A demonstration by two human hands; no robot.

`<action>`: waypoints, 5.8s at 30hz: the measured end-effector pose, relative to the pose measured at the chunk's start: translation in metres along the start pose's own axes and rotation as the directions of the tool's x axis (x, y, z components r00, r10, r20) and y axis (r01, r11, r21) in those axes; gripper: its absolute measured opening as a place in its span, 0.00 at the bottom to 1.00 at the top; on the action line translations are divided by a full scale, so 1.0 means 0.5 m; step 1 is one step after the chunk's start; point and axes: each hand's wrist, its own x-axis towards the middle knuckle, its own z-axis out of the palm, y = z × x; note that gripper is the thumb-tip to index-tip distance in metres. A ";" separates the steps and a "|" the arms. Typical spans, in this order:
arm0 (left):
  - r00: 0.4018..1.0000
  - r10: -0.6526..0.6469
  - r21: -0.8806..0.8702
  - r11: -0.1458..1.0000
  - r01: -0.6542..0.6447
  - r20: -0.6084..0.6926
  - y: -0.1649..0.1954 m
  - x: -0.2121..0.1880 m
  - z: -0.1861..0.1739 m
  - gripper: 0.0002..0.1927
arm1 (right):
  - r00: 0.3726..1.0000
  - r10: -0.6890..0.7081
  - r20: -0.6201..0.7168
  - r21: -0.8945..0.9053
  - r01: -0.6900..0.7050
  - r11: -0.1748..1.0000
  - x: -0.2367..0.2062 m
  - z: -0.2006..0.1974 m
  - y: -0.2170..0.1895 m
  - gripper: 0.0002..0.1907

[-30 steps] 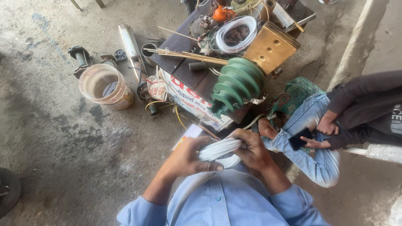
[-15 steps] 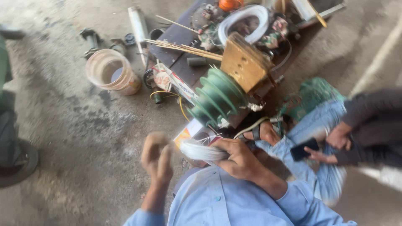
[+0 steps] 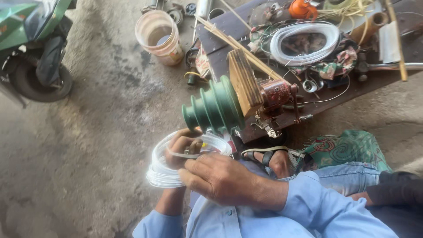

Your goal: The person winds white wire onto a green spool mounted on a hand-cranked winding machine. They hold the spool steady, turn the crank with one hand while guiding the wire with the other, and periodically pull and reposition the wire as it builds up on the reel.

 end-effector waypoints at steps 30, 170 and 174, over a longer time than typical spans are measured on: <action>0.936 -0.320 -0.379 0.892 0.245 -0.148 0.209 0.085 0.217 0.40 | 0.665 0.747 -0.013 -0.764 -0.489 0.422 -0.502 -0.093 0.566 0.11; 0.889 -0.207 -0.237 0.965 0.115 -0.408 0.165 0.128 0.201 0.18 | 0.930 -0.066 0.361 -0.685 0.313 0.658 -0.013 -0.372 0.316 0.12; 0.891 -0.206 -0.179 0.973 0.144 -0.405 0.158 0.130 0.210 0.18 | 0.883 0.096 0.459 -0.599 0.227 0.768 0.022 -0.387 0.294 0.22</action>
